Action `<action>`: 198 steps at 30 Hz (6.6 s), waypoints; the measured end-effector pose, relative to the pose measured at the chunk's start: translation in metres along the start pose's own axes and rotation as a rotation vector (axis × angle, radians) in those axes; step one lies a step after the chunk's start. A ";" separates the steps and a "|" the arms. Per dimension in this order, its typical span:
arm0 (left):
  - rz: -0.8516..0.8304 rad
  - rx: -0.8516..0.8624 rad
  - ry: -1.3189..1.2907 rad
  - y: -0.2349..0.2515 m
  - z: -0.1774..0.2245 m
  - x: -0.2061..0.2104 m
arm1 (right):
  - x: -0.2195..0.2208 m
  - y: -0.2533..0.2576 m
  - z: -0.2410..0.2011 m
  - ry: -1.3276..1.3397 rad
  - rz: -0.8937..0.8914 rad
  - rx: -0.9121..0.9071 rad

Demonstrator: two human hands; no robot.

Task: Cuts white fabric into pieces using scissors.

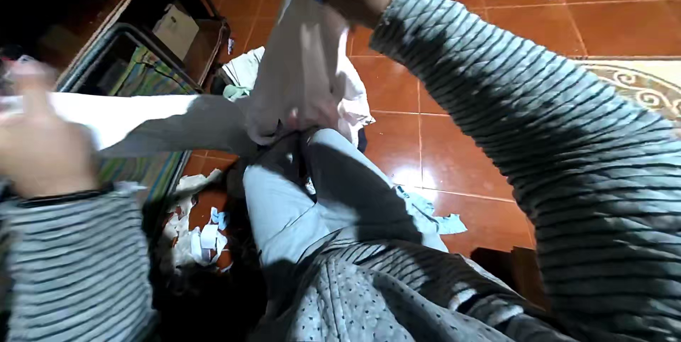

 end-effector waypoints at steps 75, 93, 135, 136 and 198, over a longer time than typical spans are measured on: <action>-1.275 0.260 -0.219 -0.266 0.037 0.079 | 0.007 -0.328 0.205 0.080 -0.394 0.601; -0.788 0.410 -0.157 -0.329 0.084 0.170 | 0.002 -0.380 0.109 0.959 -0.841 1.319; -0.907 -0.182 0.100 -0.250 0.015 0.241 | 0.010 -0.372 0.108 0.758 -0.784 1.257; -0.947 -0.208 0.120 -0.250 0.005 0.249 | 0.008 -0.373 0.109 0.755 -0.811 1.246; -0.364 0.385 -0.487 -0.334 0.078 0.188 | 0.056 -0.351 0.086 0.677 -0.671 1.323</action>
Point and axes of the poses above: each hand's wrist, its own y-axis towards the middle knuckle, its own x-axis out of the palm, z = x × y, the point moved 4 cm from there along y, towards the middle knuckle, and after that the axes turned 6 degrees about z, right-handed, at the moved point
